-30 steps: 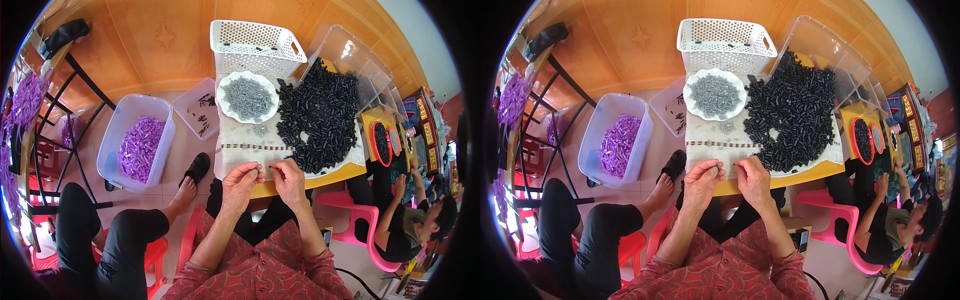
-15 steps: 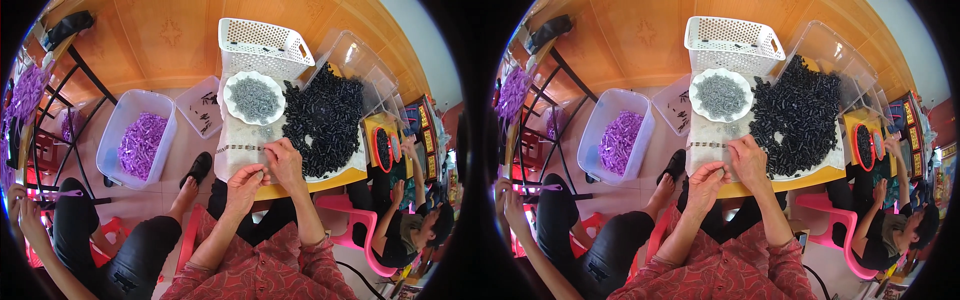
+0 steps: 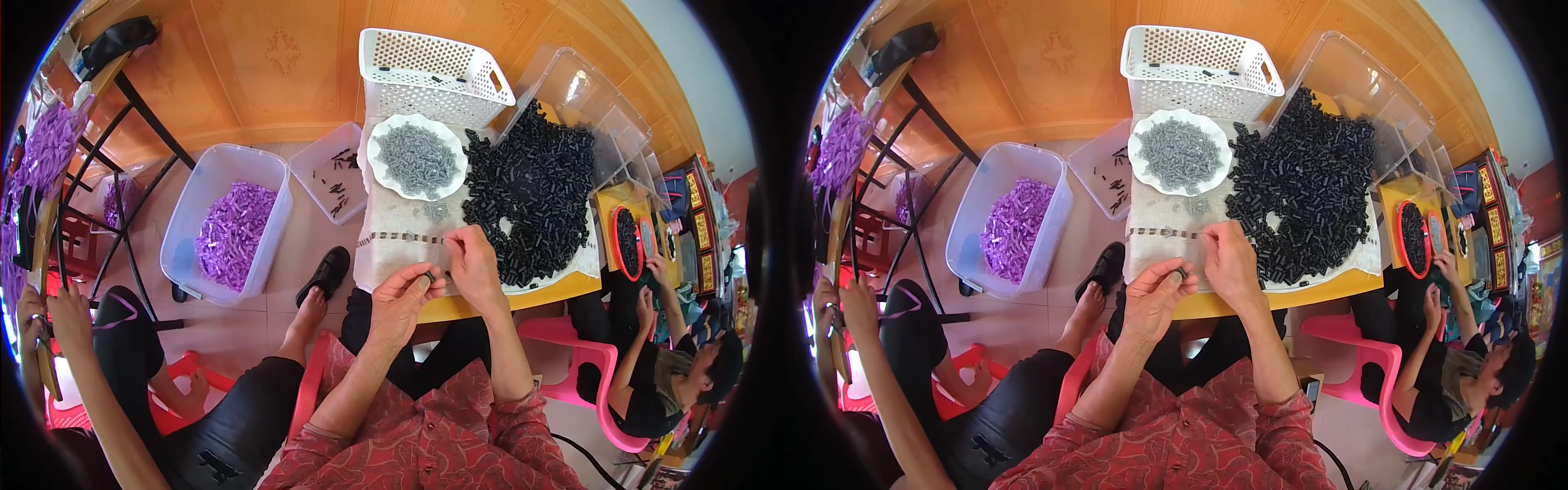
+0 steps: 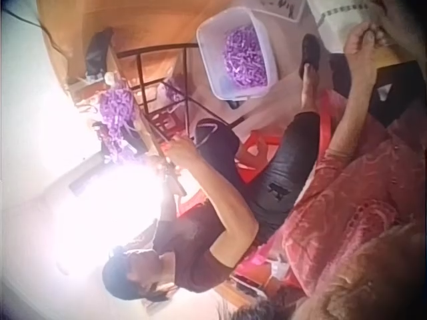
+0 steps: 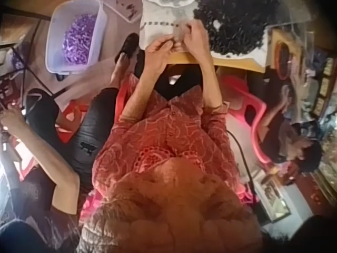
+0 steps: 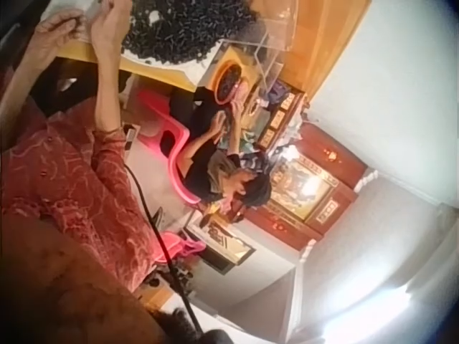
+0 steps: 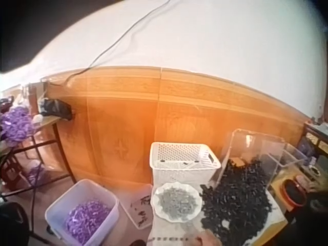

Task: Assembling small grey components onto black plastic housings manually.

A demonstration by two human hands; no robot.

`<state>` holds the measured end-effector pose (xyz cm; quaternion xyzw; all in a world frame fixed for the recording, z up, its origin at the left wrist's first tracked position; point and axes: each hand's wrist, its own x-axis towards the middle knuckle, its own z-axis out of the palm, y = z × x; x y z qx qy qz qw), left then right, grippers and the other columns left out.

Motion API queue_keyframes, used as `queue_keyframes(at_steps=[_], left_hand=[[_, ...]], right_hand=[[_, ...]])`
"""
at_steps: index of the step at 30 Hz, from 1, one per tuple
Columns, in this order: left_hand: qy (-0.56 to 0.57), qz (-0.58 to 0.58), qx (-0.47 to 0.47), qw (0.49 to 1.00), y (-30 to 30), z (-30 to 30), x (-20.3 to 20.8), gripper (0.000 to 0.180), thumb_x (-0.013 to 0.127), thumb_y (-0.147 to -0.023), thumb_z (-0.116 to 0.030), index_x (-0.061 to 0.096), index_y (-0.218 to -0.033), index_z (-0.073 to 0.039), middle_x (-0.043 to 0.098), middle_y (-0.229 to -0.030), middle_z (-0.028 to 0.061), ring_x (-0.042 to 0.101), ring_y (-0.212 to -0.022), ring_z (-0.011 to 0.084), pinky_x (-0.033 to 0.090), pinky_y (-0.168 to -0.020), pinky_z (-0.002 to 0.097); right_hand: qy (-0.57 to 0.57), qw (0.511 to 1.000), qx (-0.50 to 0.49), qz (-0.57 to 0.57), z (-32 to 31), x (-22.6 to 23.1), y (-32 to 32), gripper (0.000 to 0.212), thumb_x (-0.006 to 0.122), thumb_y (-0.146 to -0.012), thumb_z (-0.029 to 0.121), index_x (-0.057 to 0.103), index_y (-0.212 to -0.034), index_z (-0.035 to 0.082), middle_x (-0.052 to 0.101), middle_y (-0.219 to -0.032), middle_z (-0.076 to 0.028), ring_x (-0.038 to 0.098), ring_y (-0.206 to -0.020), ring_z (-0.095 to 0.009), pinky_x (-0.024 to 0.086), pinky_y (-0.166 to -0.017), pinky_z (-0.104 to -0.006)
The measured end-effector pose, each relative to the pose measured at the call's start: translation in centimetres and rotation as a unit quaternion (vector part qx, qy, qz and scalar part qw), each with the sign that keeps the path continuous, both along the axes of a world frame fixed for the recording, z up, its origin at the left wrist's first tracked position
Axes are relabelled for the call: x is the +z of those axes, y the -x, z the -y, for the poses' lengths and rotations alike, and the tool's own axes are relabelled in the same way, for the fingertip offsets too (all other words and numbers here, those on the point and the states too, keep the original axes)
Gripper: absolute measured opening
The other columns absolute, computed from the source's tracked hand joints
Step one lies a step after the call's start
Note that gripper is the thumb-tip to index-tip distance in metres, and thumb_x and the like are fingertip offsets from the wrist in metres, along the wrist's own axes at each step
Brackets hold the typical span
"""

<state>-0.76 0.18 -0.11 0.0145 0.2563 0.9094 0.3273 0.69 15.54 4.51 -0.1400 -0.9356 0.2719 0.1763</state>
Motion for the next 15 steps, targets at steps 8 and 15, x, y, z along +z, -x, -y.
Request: queue_keyframes(at_steps=[8, 15], left_hand=[[-0.034, -0.004, 0.016, 0.999, -0.1, -0.1, 0.0, 0.026, 0.055, -0.091, 0.004, 0.060, -0.116, -0.001, 0.064, -0.111, 0.0139, 0.064, -0.099, 0.0257, 0.053, -0.088, 0.0389], [-0.013, -0.055, 0.047, 0.997, -0.6, -0.3, -0.3, 0.028, 0.059, -0.088, 0.007, 0.061, -0.115, 0.001, 0.066, -0.104, 0.0110, 0.065, -0.093, 0.0188, 0.054, -0.087, 0.0334]], right_hand=[[0.109, 0.991, 0.018, -0.081, 2.2, 1.5, -3.7, 0.006, 0.060, -0.088, 0.001, 0.055, -0.092, -0.001, 0.057, -0.084, -0.013, 0.059, -0.068, -0.024, 0.047, -0.060, -0.0329], [0.155, 0.984, 0.034, -0.082, 3.4, 2.5, -5.1, 0.008, 0.062, -0.089, 0.003, 0.057, -0.093, -0.001, 0.058, -0.086, -0.011, 0.061, -0.070, -0.019, 0.049, -0.060, -0.0286]])
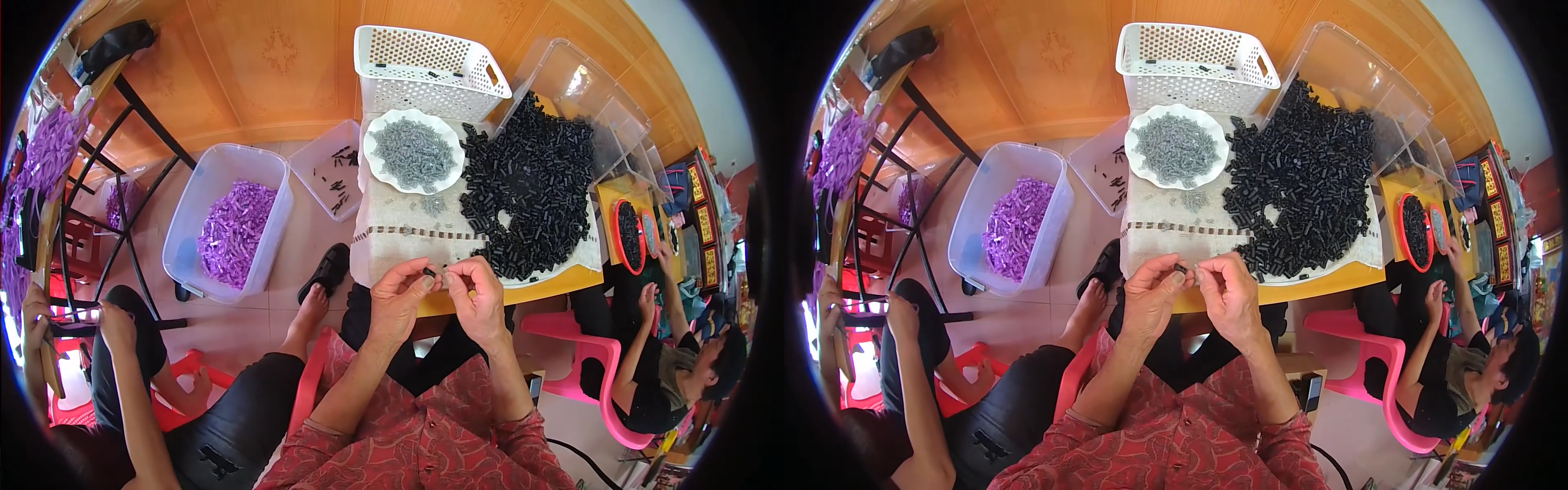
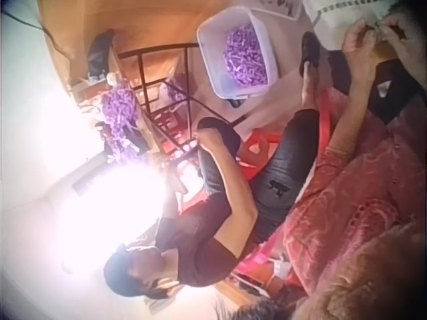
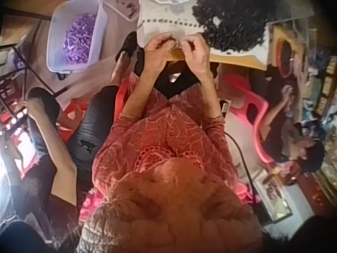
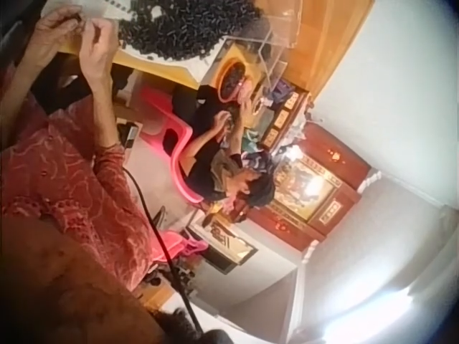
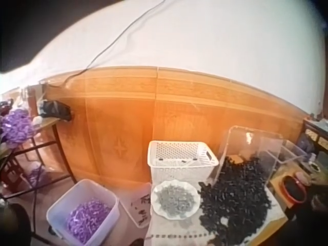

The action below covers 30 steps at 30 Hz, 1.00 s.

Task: Assembling small grey components onto black plastic housings manually.

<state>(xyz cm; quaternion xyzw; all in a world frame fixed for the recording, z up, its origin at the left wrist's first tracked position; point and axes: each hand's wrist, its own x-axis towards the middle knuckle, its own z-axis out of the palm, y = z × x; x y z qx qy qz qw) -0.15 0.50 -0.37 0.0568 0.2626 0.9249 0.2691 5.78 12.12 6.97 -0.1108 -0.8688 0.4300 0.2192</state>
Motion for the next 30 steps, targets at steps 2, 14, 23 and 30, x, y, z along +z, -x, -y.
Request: queue_keyframes(at_steps=[2, 14, 23, 30], left_hand=[[0.016, -0.016, -0.006, 1.000, -0.1, 0.0, 0.0, 0.028, 0.061, -0.087, 0.007, 0.061, -0.114, 0.001, 0.066, -0.101, 0.0096, 0.065, -0.092, 0.0166, 0.054, -0.086, 0.0310], [0.095, -0.073, -0.008, 0.993, -0.4, 0.1, 0.1, 0.029, 0.062, -0.087, 0.006, 0.062, -0.115, -0.001, 0.066, -0.102, 0.0079, 0.064, -0.091, 0.0149, 0.052, -0.084, 0.0280], [-0.092, 0.134, -0.090, 0.983, 0.3, 0.8, 0.6, 0.024, 0.058, -0.092, -0.003, 0.062, -0.116, -0.002, 0.065, -0.103, 0.0091, 0.061, -0.088, 0.0165, 0.052, -0.078, 0.0284], [-0.100, 0.120, -0.102, 0.982, -0.1, 0.6, 0.6, 0.024, 0.058, -0.092, -0.004, 0.062, -0.116, -0.002, 0.064, -0.105, 0.0097, 0.059, -0.090, 0.0159, 0.049, -0.078, 0.0278]], right_hand=[[0.003, 1.000, 0.000, 0.001, 0.0, -0.1, -0.3, 0.008, 0.061, -0.089, 0.003, 0.057, -0.093, -0.001, 0.058, -0.086, -0.011, 0.062, -0.070, -0.019, 0.049, -0.060, -0.0285], [0.020, 1.000, 0.014, 0.005, 0.0, -0.6, -1.2, 0.006, 0.059, -0.089, 0.001, 0.055, -0.092, -0.001, 0.058, -0.083, -0.011, 0.060, -0.067, -0.020, 0.047, -0.057, -0.0281], [0.018, 1.000, 0.004, 0.010, 0.9, 0.7, -1.6, 0.006, 0.061, -0.089, 0.004, 0.057, -0.093, 0.000, 0.057, -0.083, -0.010, 0.059, -0.065, -0.018, 0.046, -0.054, -0.0273], [0.011, 0.999, 0.035, 0.000, 1.4, 1.0, -0.9, 0.008, 0.059, -0.092, 0.005, 0.055, -0.093, -0.002, 0.057, -0.086, -0.011, 0.065, -0.070, -0.018, 0.053, -0.056, -0.0271]])
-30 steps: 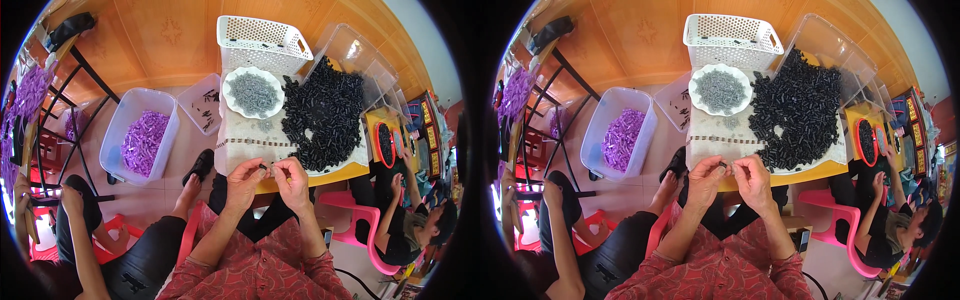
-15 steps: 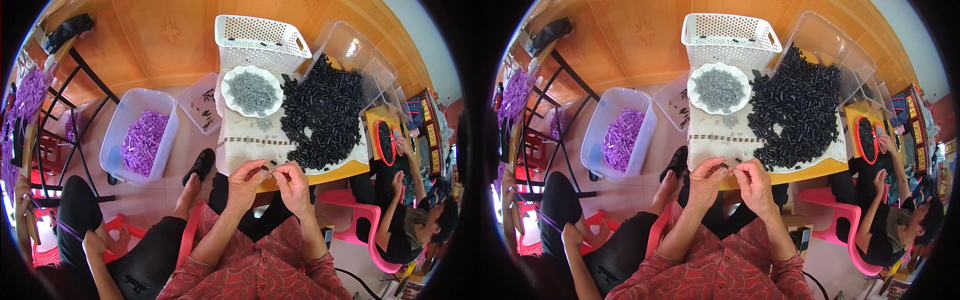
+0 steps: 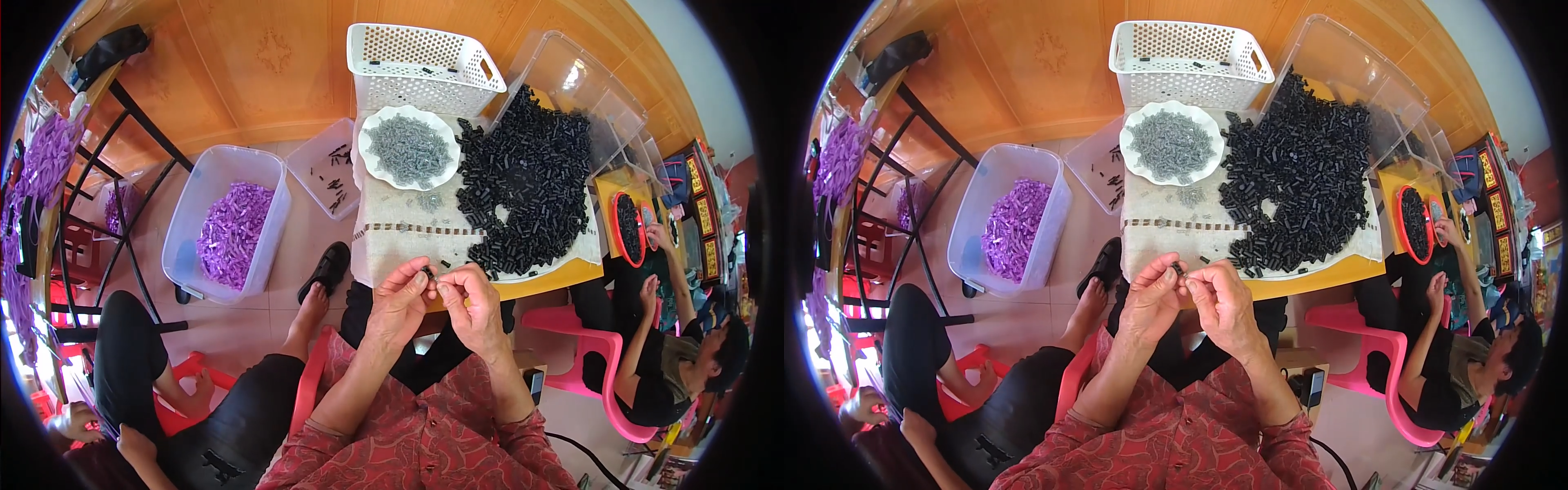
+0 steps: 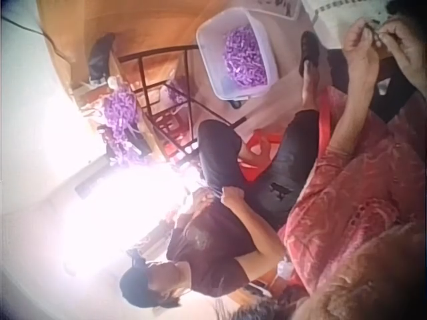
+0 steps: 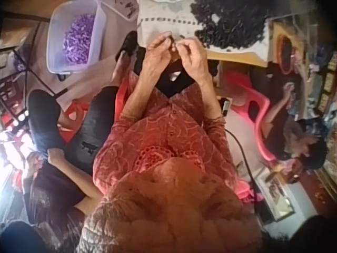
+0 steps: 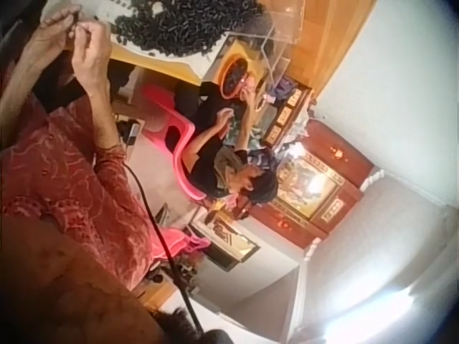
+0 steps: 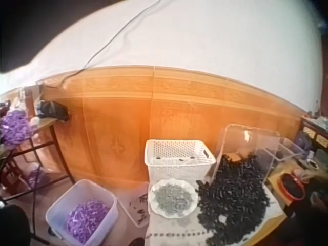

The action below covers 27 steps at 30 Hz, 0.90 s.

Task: Assembling small grey components onto black plastic housings manually.

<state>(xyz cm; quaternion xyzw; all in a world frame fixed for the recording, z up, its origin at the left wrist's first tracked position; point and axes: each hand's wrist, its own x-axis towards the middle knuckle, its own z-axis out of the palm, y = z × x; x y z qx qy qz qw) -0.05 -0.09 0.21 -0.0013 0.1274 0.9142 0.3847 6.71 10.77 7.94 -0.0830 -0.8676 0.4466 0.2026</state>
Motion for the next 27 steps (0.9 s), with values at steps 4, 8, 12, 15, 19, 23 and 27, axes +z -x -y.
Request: queue_keyframes(at_steps=[4, 8, 12, 15, 19, 23, 27], left_hand=[[0.009, 0.013, -0.006, 1.000, -0.2, 0.0, 0.1, 0.025, 0.058, -0.092, -0.003, 0.062, -0.116, -0.003, 0.064, -0.105, 0.0093, 0.059, -0.090, 0.0153, 0.049, -0.080, 0.0285], [0.024, 0.003, -0.011, 1.000, -0.4, -0.1, 0.0, 0.024, 0.058, -0.092, -0.004, 0.062, -0.116, -0.004, 0.064, -0.106, 0.0087, 0.059, -0.092, 0.0149, 0.049, -0.083, 0.0296], [0.028, -0.017, -0.008, 0.999, -0.9, -0.3, -0.1, 0.024, 0.058, -0.093, -0.004, 0.062, -0.116, -0.004, 0.064, -0.107, 0.0084, 0.059, -0.094, 0.0152, 0.050, -0.085, 0.0312], [0.019, -0.011, -0.009, 1.000, -1.1, -0.4, -0.2, 0.023, 0.057, -0.093, -0.004, 0.062, -0.115, -0.003, 0.064, -0.106, 0.0080, 0.060, -0.094, 0.0158, 0.051, -0.084, 0.0322], [-0.033, 0.079, -0.026, 0.996, -0.2, 0.3, 0.1, 0.023, 0.056, -0.092, -0.002, 0.060, -0.115, -0.002, 0.064, -0.104, 0.0099, 0.062, -0.095, 0.0193, 0.054, -0.083, 0.0323], [-0.077, 0.150, 0.002, 0.986, 0.5, 0.8, 0.8, 0.026, 0.056, -0.091, 0.001, 0.058, -0.117, -0.002, 0.062, -0.107, 0.0127, 0.063, -0.098, 0.0226, 0.055, -0.086, 0.0322], [-0.071, 0.183, -0.001, 0.981, 0.2, 0.6, 1.1, 0.026, 0.056, -0.091, 0.001, 0.058, -0.117, -0.002, 0.061, -0.109, 0.0126, 0.063, -0.099, 0.0228, 0.055, -0.087, 0.0322]], right_hand=[[0.012, 1.000, 0.007, 0.009, -0.1, -0.3, 0.0, 0.007, 0.058, -0.092, 0.003, 0.055, -0.092, -0.003, 0.056, -0.087, -0.012, 0.067, -0.073, -0.019, 0.055, -0.057, -0.0273], [0.009, 1.000, 0.007, 0.013, 0.0, -0.3, -0.1, 0.007, 0.059, -0.091, 0.003, 0.054, -0.091, -0.002, 0.056, -0.086, -0.011, 0.067, -0.071, -0.018, 0.054, -0.056, -0.0272], [0.029, 0.999, -0.015, 0.014, 0.0, -0.5, -0.3, 0.010, 0.062, -0.090, 0.005, 0.054, -0.089, -0.001, 0.057, -0.082, -0.011, 0.067, -0.068, -0.017, 0.052, -0.054, -0.0264], [0.043, 0.998, -0.037, 0.027, -0.1, -0.5, -0.4, 0.013, 0.065, -0.089, 0.006, 0.054, -0.086, -0.001, 0.058, -0.078, -0.009, 0.066, -0.068, -0.015, 0.051, -0.055, -0.0251], [0.052, 0.997, -0.057, 0.004, -1.2, -0.3, -0.7, 0.014, 0.067, -0.087, 0.006, 0.055, -0.083, -0.002, 0.058, -0.077, -0.008, 0.063, -0.065, -0.012, 0.049, -0.055, -0.0238], [0.065, 0.989, -0.134, -0.010, -2.6, -1.5, -0.9, 0.011, 0.067, -0.086, 0.003, 0.058, -0.082, -0.002, 0.058, -0.077, -0.007, 0.054, -0.059, -0.011, 0.044, -0.053, -0.0238], [-0.098, 0.987, -0.130, 0.005, -3.2, -2.4, -0.6, 0.008, 0.067, -0.081, -0.002, 0.061, -0.087, 0.000, 0.058, -0.080, -0.009, 0.058, -0.064, -0.018, 0.046, -0.056, -0.0278]])
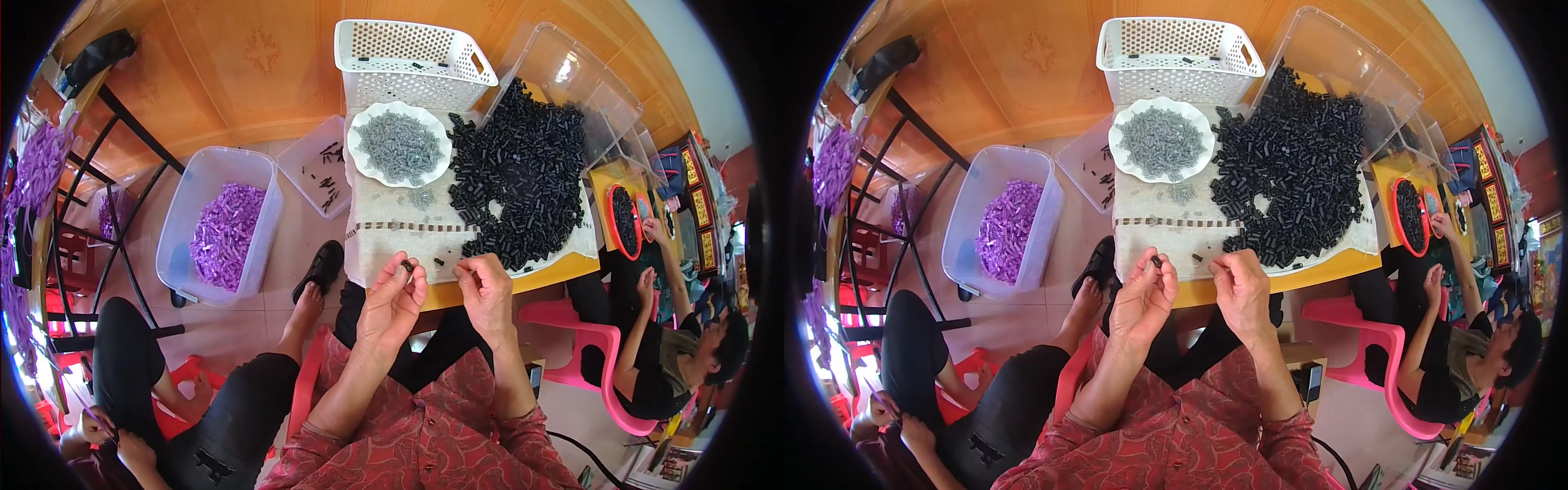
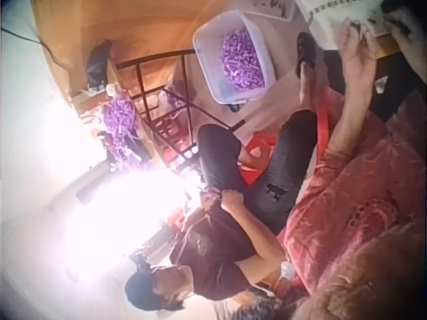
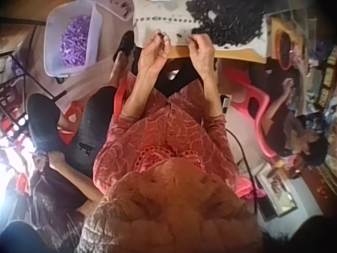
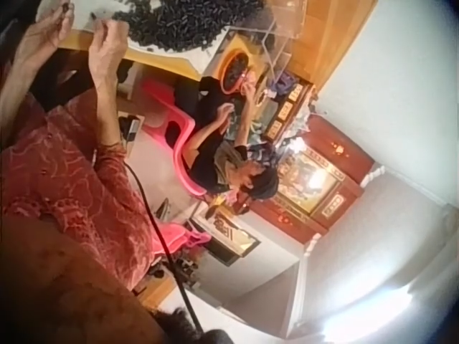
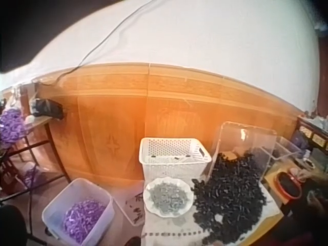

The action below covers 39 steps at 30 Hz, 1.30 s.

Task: Assembling small grey components onto black plastic housings manually.

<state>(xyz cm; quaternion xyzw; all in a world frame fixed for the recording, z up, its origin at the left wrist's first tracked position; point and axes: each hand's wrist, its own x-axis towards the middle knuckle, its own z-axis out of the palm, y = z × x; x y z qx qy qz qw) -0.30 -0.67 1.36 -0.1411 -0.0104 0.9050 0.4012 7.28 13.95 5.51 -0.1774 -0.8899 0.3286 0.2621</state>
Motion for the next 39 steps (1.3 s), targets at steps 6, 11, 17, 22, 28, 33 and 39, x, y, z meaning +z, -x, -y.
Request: queue_keyframes(at_steps=[6, 11, 17, 22, 28, 33, 39], left_hand=[[-0.006, -0.025, -0.009, 1.000, -0.2, -0.2, -0.2, 0.026, 0.056, -0.092, 0.001, 0.058, -0.117, -0.003, 0.060, -0.110, 0.0122, 0.062, -0.097, 0.0209, 0.054, -0.086, 0.0305], [-0.017, -0.051, -0.005, 0.999, -0.4, -0.3, -0.2, 0.027, 0.054, -0.093, 0.000, 0.059, -0.119, -0.004, 0.059, -0.112, 0.0125, 0.061, -0.096, 0.0195, 0.053, -0.086, 0.0300], [-0.009, -0.088, -0.004, 0.996, -0.4, -0.4, -0.6, 0.027, 0.054, -0.094, -0.002, 0.058, -0.120, -0.005, 0.059, -0.113, 0.0120, 0.061, -0.095, 0.0191, 0.052, -0.086, 0.0296], [0.009, -0.096, 0.000, 0.995, -0.7, -0.7, -0.8, 0.026, 0.055, -0.094, -0.002, 0.059, -0.120, -0.005, 0.060, -0.113, 0.0109, 0.060, -0.095, 0.0184, 0.052, -0.086, 0.0294], [0.047, -0.107, 0.003, 0.993, -1.0, -0.9, -0.9, 0.025, 0.055, -0.093, -0.002, 0.060, -0.118, -0.005, 0.062, -0.112, 0.0099, 0.061, -0.097, 0.0177, 0.052, -0.086, 0.0287], [0.061, -0.115, 0.008, 0.991, -1.3, -0.9, -0.6, 0.025, 0.057, -0.092, -0.002, 0.061, -0.117, -0.005, 0.063, -0.112, 0.0088, 0.061, -0.099, 0.0173, 0.050, -0.088, 0.0292], [0.078, -0.130, 0.019, 0.988, -1.5, -1.1, -0.8, 0.026, 0.058, -0.091, 0.000, 0.061, -0.116, -0.005, 0.064, -0.112, 0.0093, 0.060, -0.099, 0.0159, 0.050, -0.088, 0.0291]], right_hand=[[-0.068, 0.997, 0.016, 0.034, 0.5, -1.0, 0.9, 0.016, 0.067, -0.079, -0.001, 0.064, -0.094, 0.003, 0.058, -0.087, -0.012, 0.063, -0.069, -0.031, 0.051, -0.059, -0.0373], [-0.138, 0.986, 0.005, 0.091, 0.6, -1.4, 1.4, 0.016, 0.067, -0.079, -0.002, 0.064, -0.094, 0.002, 0.058, -0.086, -0.013, 0.063, -0.067, -0.031, 0.051, -0.057, -0.0380], [0.018, 1.000, 0.012, -0.004, 1.1, 0.1, 1.0, 0.012, 0.069, -0.080, -0.001, 0.063, -0.091, 0.000, 0.061, -0.082, -0.011, 0.062, -0.059, -0.020, 0.048, -0.051, -0.0294], [0.072, 0.997, 0.014, -0.028, 2.2, 2.2, 0.2, 0.013, 0.070, -0.080, -0.002, 0.063, -0.091, -0.001, 0.062, -0.084, -0.008, 0.059, -0.059, -0.009, 0.046, -0.051, -0.0219], [0.048, 0.998, 0.040, -0.025, 2.8, 3.5, -0.2, 0.011, 0.071, -0.080, -0.001, 0.064, -0.088, -0.001, 0.063, -0.082, -0.007, 0.061, -0.060, -0.010, 0.047, -0.050, -0.0214], [0.085, 0.995, 0.047, -0.008, 3.6, 3.6, -0.3, 0.011, 0.072, -0.079, 0.001, 0.064, -0.086, 0.000, 0.063, -0.079, -0.008, 0.064, -0.060, -0.011, 0.050, -0.048, -0.0221], [0.089, 0.995, 0.047, -0.012, 3.9, 3.1, 0.1, 0.010, 0.071, -0.077, -0.002, 0.064, -0.085, -0.001, 0.063, -0.077, -0.008, 0.065, -0.060, -0.012, 0.052, -0.048, -0.0233]])
